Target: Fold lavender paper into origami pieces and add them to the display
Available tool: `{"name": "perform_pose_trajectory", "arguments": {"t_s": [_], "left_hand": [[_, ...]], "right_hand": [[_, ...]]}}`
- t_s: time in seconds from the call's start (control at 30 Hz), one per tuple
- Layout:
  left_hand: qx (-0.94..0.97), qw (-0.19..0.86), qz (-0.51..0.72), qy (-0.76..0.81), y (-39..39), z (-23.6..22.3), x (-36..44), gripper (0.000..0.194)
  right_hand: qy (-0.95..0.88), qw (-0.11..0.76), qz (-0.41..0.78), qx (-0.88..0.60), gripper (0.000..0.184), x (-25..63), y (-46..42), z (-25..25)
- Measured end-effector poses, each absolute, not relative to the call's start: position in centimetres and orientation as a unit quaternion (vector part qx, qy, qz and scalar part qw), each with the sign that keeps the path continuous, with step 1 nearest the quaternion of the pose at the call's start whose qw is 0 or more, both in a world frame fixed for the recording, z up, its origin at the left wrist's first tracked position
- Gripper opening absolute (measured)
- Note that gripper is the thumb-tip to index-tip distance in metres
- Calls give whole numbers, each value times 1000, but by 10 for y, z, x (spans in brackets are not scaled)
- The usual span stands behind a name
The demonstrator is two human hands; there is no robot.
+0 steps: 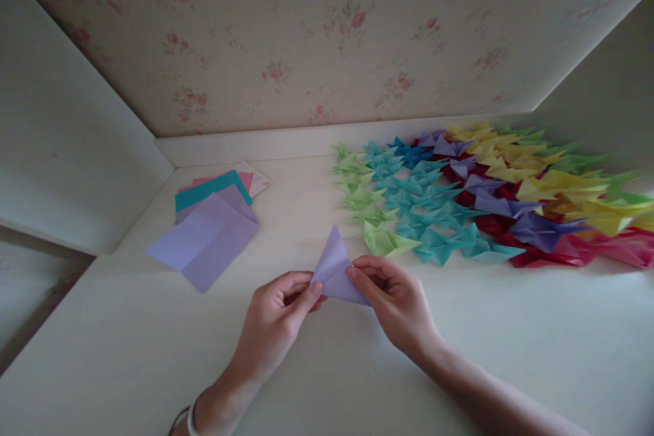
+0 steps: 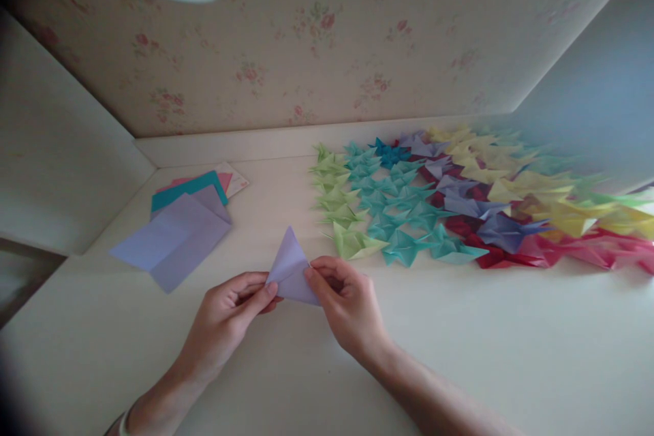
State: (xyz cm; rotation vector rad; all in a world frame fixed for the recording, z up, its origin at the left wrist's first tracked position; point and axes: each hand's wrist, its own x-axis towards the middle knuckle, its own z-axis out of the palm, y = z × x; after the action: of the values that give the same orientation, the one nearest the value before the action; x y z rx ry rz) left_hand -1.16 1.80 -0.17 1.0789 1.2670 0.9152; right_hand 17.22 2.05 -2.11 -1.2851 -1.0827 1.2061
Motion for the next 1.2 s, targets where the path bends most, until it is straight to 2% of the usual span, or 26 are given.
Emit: {"name": "perform_pose_trajectory", "arguments": {"t_s": [0.37,0.5,0.63,0.73,0.93,1.2], "left_hand": [[502,597,310,544,17,-5,-8,29],[490,593,327,549,17,-5,-9,27],[519,566,334,547,16,-3,-11,26],[528,562,326,547,15,-1,-11,26],[512,563,338,554,17,-3,-13,26],[465,531,396,587,27,-5,-20,26]], "right_hand": [[-467,504,492,-534,25,174,19,-22],[-475,496,518,-510,28,174,19,-24],[-501,427,584,-475,40,173,19,-23],[-480,392,616,-486,40,172,19,-21],[-415,396,664,-480,45,175,24,-15],[-387,404,658,-504,46,178,28,-11]]}}
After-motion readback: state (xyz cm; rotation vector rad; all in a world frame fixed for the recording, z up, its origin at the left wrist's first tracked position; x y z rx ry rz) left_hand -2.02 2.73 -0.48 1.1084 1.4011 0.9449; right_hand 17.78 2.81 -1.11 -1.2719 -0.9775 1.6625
